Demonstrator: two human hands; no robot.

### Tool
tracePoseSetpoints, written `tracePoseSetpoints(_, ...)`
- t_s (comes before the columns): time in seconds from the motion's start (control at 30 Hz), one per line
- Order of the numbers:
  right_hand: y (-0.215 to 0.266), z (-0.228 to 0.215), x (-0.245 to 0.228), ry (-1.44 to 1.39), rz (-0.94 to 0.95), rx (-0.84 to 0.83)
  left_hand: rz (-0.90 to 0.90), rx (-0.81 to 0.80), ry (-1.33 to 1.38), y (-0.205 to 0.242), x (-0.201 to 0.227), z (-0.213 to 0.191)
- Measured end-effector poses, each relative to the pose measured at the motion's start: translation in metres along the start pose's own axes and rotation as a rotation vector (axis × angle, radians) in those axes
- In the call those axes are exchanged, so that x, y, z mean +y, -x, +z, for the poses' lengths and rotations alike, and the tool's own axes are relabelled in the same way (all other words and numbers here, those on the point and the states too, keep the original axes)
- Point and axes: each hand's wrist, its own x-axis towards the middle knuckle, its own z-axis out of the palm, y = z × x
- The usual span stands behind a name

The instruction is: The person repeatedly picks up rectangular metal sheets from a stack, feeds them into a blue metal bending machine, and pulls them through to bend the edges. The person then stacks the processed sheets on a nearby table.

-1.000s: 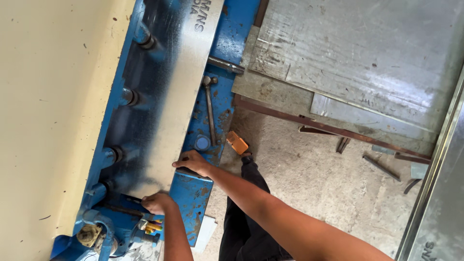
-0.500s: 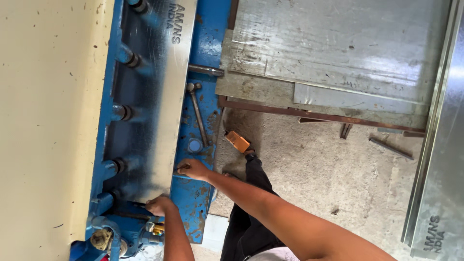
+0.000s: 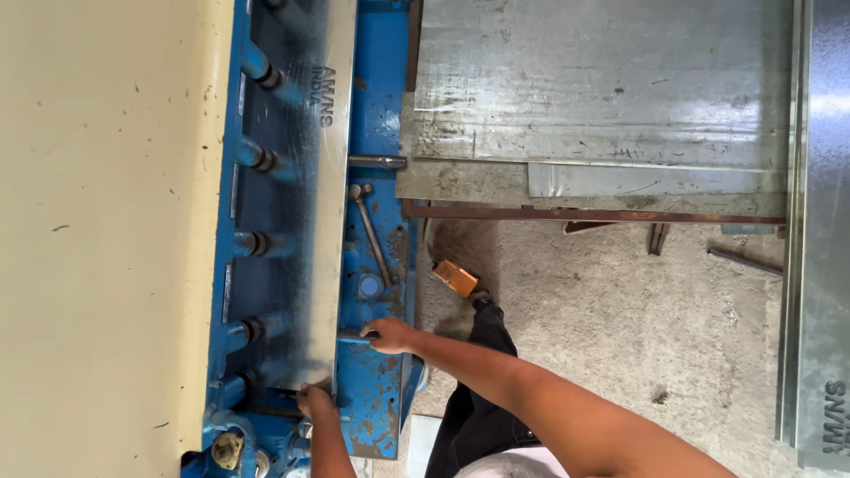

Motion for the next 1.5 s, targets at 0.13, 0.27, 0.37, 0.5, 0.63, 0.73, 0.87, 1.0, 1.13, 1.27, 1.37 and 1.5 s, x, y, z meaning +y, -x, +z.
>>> tracePoseSetpoints(0.13,0.021,-0.008,-0.001,0.022,-0.096,0.056,0.034,0.026,-0.140,0.013,0.004,0.000)
tracePoseSetpoints(0.27,0.032,-0.019,-0.011,0.055,0.009,-0.031,0.014,0.043,-0.093,0.007,0.000,0.002)
tracePoseSetpoints(0.37,0.033,-0.023,-0.016,0.049,0.045,-0.050,0.025,0.044,-0.147,0.006,0.000,0.000)
tracePoseSetpoints(0.5,0.041,-0.026,-0.020,0.044,-0.136,0.005,0.013,0.059,-0.127,0.015,0.009,-0.001)
tracePoseSetpoints(0.63,0.049,-0.026,-0.026,0.102,-0.008,-0.032,0.001,0.039,-0.141,0.033,0.025,-0.008)
tracePoseSetpoints(0.73,0.061,-0.024,-0.030,0.132,0.096,0.021,-0.164,0.038,0.029,0.044,0.031,-0.008)
tracePoseSetpoints(0.87,0.077,-0.021,-0.032,0.134,0.032,0.159,-0.146,0.041,0.173,0.022,0.007,0.001)
tracePoseSetpoints(1.0,0.074,-0.011,-0.019,0.149,-0.087,0.233,-0.156,0.060,0.362,-0.008,-0.039,0.013)
tracePoseSetpoints(1.13,0.056,0.005,-0.020,-0.442,0.350,0.076,-0.076,0.093,0.295,0.011,-0.052,0.021)
tracePoseSetpoints(1.27,0.060,0.021,-0.026,-0.735,0.496,0.133,-0.187,0.060,0.078,0.084,-0.048,0.027)
tracePoseSetpoints(1.37,0.089,0.019,-0.013,-0.928,0.544,0.257,-0.260,-0.130,0.199,0.156,-0.072,0.029)
tracePoseSetpoints(1.5,0.162,-0.002,0.022,-1.078,0.415,0.469,-0.315,-0.446,0.310,0.233,-0.111,0.036)
